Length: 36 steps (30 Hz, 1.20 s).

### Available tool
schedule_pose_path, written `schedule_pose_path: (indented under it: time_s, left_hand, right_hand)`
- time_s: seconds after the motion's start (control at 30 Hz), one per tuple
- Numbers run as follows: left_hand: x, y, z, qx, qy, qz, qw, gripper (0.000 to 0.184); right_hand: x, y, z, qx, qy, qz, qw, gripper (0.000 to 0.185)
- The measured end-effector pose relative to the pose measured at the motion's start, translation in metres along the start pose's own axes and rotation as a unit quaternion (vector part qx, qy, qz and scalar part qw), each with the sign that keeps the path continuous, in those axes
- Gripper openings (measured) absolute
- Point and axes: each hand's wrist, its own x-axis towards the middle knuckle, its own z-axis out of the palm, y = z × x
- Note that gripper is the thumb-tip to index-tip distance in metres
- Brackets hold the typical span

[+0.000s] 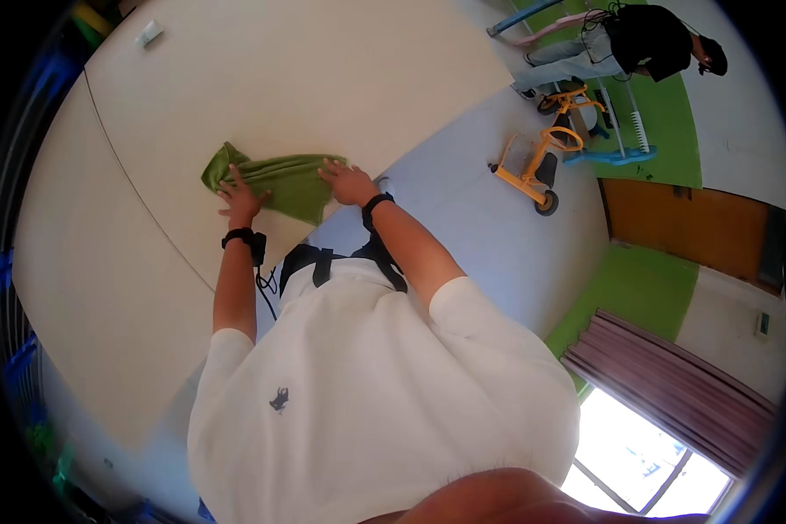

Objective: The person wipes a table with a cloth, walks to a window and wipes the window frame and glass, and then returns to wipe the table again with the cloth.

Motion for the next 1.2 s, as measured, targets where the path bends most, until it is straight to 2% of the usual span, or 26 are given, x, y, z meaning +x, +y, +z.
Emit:
schedule_pose_path:
  time_s: [0.03,0.1,0.17,0.23,0.3,0.33,0.37,0.43,0.47,0.5,0.57,0.63,0.7,0.8,0.87,0.9,0.97,1.0,1.1,1.13,1.2]
  left_hand:
    - [-0.003,-0.01,0.004,0.002,0.006,-0.01,1.0,0.101]
    - [0.002,-0.029,0.022,-0.042,0.067,-0.011,0.997,0.102]
    - [0.012,-0.044,0.048,-0.019,0.079,-0.035,0.996,0.101]
    - [0.019,-0.047,0.074,0.019,0.083,-0.049,0.995,0.1]
    - [0.036,-0.038,0.08,0.129,0.055,-0.075,0.987,0.101]
    - [0.038,-0.014,0.059,0.135,-0.002,-0.072,0.988,0.107]
    - [0.045,0.008,0.035,0.143,-0.004,-0.065,0.988,0.107]
    - [0.056,0.065,0.008,0.047,-0.089,-0.143,0.985,0.111]
    - [0.073,0.093,0.008,0.064,-0.076,-0.091,0.991,0.11]
    - [0.093,0.118,0.01,0.079,-0.057,-0.043,0.994,0.109]
    - [0.118,0.171,0.03,0.043,-0.03,0.039,0.998,0.111]
    - [0.111,0.232,0.053,0.027,-0.001,0.092,0.995,0.111]
    - [0.073,0.299,0.046,0.079,0.009,0.146,0.986,0.108]
    - [0.071,0.366,0.055,0.066,-0.016,0.164,0.984,0.11]
    - [0.086,0.391,0.079,0.105,-0.014,0.284,0.953,0.104]
    - [0.079,0.4,0.085,0.104,-0.016,0.277,0.955,0.104]
    - [0.056,0.412,0.095,0.115,-0.064,0.338,0.932,0.097]
    - [0.044,0.409,0.088,0.142,-0.043,0.354,0.923,0.092]
    - [0.059,0.387,0.052,0.136,-0.036,0.338,0.93,0.093]
    - [0.065,0.379,0.036,0.146,-0.018,0.262,0.954,0.094]
    - [0.089,0.358,0.017,0.157,0.017,0.103,0.982,0.097]
  right_hand:
    - [0.005,0.002,-0.01,0.004,0.033,0.019,0.999,0.065]
    - [0.013,0.015,-0.025,0.029,0.019,-0.003,0.999,0.06]
    - [0.018,0.023,-0.031,-0.085,-0.088,-0.128,0.984,0.059]
    - [0.005,0.026,-0.04,-0.113,-0.109,-0.149,0.976,0.058]
    - [-0.009,0.031,-0.058,-0.115,-0.128,-0.179,0.969,0.058]
    - [-0.015,0.042,-0.056,-0.115,-0.104,-0.179,0.971,0.058]
    - [-0.018,0.056,-0.054,-0.108,-0.103,-0.172,0.974,0.058]
    - [-0.032,0.09,-0.042,-0.06,-0.05,-0.137,0.987,0.06]
    - [-0.028,0.111,-0.029,-0.054,-0.014,-0.118,0.991,0.061]
    - [-0.032,0.135,-0.035,-0.062,-0.021,-0.12,0.991,0.061]
    - [-0.046,0.174,-0.054,-0.005,0.037,-0.056,0.998,0.06]
    - [-0.05,0.215,-0.069,0.008,0.047,0.023,0.999,0.06]
    - [-0.056,0.263,-0.071,0.052,0.072,0.104,0.991,0.061]
    - [-0.066,0.327,-0.087,-0.003,0.05,0.133,0.99,0.062]
    - [-0.061,0.341,-0.119,-0.055,-0.035,0.195,0.979,0.061]
    - [-0.05,0.347,-0.124,-0.056,-0.039,0.189,0.98,0.061]
    - [-0.029,0.352,-0.129,0.077,-0.047,0.131,0.987,0.059]
    - [-0.024,0.346,-0.126,0.077,-0.054,0.126,0.988,0.059]
    - [-0.002,0.308,-0.114,0.055,-0.048,0.06,0.996,0.06]
    - [0.001,0.292,-0.11,0.05,-0.049,0.057,0.996,0.06]
    - [0.0,0.256,-0.1,-0.121,0.023,-0.053,0.991,0.06]
